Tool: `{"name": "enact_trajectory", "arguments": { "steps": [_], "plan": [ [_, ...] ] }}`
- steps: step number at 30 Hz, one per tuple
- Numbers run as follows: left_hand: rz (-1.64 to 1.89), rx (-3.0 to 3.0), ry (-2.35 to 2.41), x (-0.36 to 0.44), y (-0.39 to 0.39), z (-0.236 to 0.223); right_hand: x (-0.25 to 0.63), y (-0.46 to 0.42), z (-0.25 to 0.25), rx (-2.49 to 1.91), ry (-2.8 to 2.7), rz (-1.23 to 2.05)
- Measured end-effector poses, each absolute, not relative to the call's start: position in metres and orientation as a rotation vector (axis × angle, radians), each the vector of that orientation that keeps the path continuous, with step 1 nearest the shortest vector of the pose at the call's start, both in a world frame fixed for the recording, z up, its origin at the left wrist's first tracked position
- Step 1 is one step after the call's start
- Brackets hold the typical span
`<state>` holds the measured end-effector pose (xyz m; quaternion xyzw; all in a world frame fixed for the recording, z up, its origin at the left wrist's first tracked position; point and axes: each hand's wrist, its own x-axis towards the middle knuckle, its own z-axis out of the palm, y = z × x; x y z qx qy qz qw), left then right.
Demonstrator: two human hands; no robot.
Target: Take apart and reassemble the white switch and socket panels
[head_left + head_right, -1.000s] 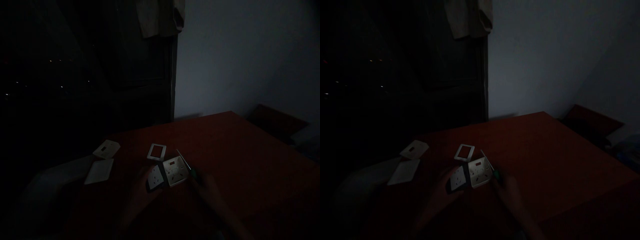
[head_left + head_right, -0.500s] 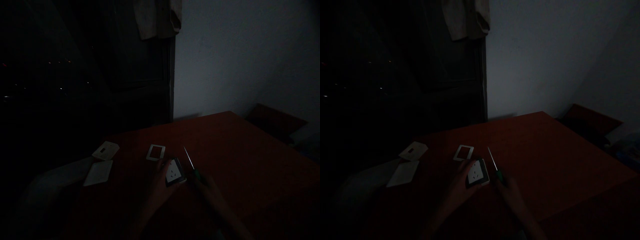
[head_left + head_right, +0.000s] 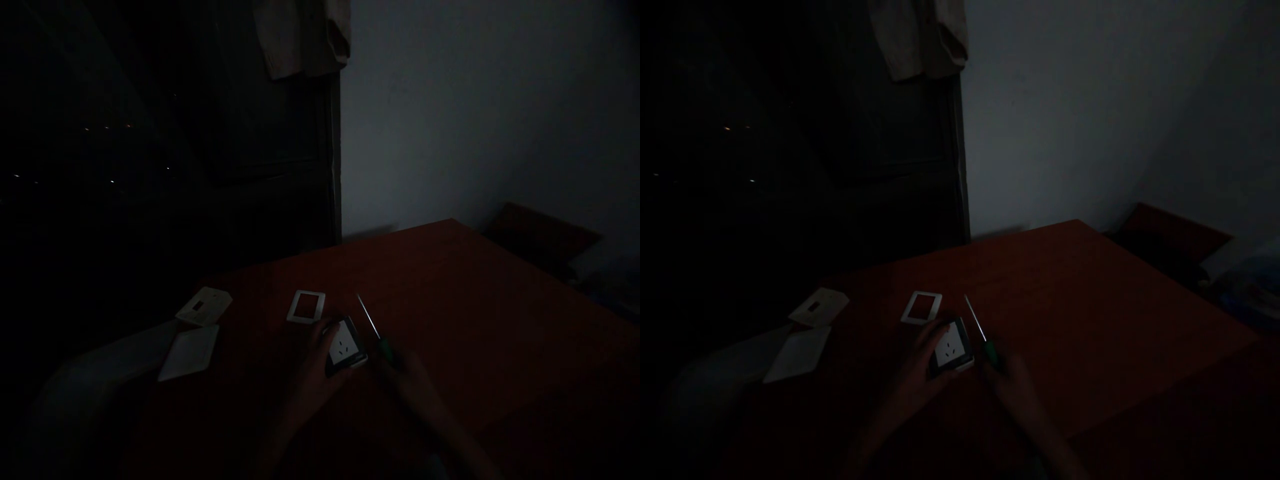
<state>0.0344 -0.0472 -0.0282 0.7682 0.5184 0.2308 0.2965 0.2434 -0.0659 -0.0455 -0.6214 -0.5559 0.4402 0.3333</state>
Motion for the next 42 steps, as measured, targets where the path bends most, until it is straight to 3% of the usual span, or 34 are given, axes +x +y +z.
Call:
{"name": "enact_trajectory", "arguments": {
  "steps": [42],
  "plan": [
    [0.712,1.997,1.302,0.0295,-0.0466,-0.0271,0.2433,-0.066,-0.043,-1.603,-1.59,1.09]
  ]
}}
